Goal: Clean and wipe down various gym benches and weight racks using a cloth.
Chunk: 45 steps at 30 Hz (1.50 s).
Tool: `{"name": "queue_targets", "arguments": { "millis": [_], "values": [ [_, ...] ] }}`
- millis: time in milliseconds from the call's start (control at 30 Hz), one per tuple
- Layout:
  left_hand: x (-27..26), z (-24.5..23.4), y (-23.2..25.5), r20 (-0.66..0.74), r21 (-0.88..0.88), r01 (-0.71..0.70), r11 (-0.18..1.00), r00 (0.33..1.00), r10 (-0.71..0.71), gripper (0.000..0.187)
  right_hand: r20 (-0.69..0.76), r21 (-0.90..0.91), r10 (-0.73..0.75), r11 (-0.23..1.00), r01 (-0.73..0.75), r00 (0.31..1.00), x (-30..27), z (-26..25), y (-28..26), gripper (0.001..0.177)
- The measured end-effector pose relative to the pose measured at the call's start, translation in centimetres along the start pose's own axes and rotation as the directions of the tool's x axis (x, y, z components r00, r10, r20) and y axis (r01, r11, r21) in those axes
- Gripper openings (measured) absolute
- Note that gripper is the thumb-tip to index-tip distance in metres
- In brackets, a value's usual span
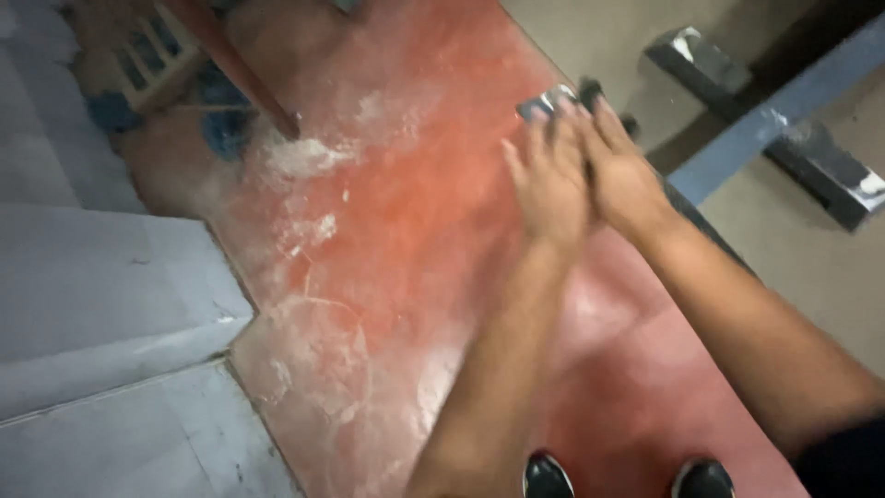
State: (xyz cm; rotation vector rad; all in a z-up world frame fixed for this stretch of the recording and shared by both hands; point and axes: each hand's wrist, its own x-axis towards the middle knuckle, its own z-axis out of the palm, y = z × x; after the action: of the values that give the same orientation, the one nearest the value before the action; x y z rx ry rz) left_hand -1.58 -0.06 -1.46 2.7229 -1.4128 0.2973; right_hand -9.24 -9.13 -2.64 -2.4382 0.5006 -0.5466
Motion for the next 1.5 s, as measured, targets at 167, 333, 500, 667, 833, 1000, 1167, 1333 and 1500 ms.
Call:
{"name": "queue_targets", "arguments": {
  "millis": [167, 333, 500, 667, 833, 1000, 1167, 1333, 1500],
  "values": [
    [-6.9, -1.7, 6.0, 0.057, 0.044, -0.175, 0.984, 0.983, 0.173, 0.066, 0.024, 0.009, 0.123, 0.992, -0.123, 0.992, -9.4, -5.9, -1.6, 0.067],
    [-3.6, 0.0, 3.3, 0.083, 0.089, -0.306, 0.948, 0.951, 0.299, 0.060, -0.044, -0.177, 0.111, 0.977, -0.117, 0.993, -7.0, -2.1, 1.1, 0.064],
    [5.4, 2.8, -2.8, -0.005, 0.080, -0.057, 0.995, 0.998, 0.058, 0.059, -0.168, 0.069, -0.044, 0.996, 0.056, 0.985, 4.5, 4.6, 4.1, 0.059],
    [4.6, 3.7, -2.4, -0.027, 0.047, -0.013, 0.999, 1.000, 0.015, 0.058, -0.109, 0.057, -0.053, 0.997, 0.060, 0.993, 3.9, 2.8, 2.9, 0.063],
    [1.9, 2.7, 0.4, -0.017, 0.053, -0.131, 0.990, 0.991, 0.132, 0.059, 0.021, -0.075, -0.069, 0.995, 0.070, 0.997, 0.0, 0.7, 5.9, 0.064],
    [7.3, 5.4, -0.8, 0.017, 0.026, -0.096, 0.995, 0.995, 0.095, 0.053, 0.215, -0.130, 0.299, 0.952, -0.276, 0.930, 5.5, 0.4, 4.1, 0.069],
    [6.6, 3.8, 0.6, 0.061, -0.064, 0.000, 0.998, 0.998, 0.004, 0.053, 0.167, 0.091, 0.241, 0.962, -0.258, 0.956, 3.9, 0.1, 6.0, 0.071],
    [1.7, 4.1, 2.6, 0.019, -0.089, -0.107, 0.990, 0.994, 0.109, 0.055, 0.147, 0.007, -0.018, 1.000, 0.017, 0.989, -1.0, -2.3, 7.5, 0.077],
    [4.8, 3.6, -0.8, 0.070, -0.064, -0.164, 0.984, 0.983, 0.168, 0.067, 0.174, 0.010, 0.065, 0.998, -0.067, 0.983, 2.2, -0.4, 5.9, 0.078]
  ]
}}
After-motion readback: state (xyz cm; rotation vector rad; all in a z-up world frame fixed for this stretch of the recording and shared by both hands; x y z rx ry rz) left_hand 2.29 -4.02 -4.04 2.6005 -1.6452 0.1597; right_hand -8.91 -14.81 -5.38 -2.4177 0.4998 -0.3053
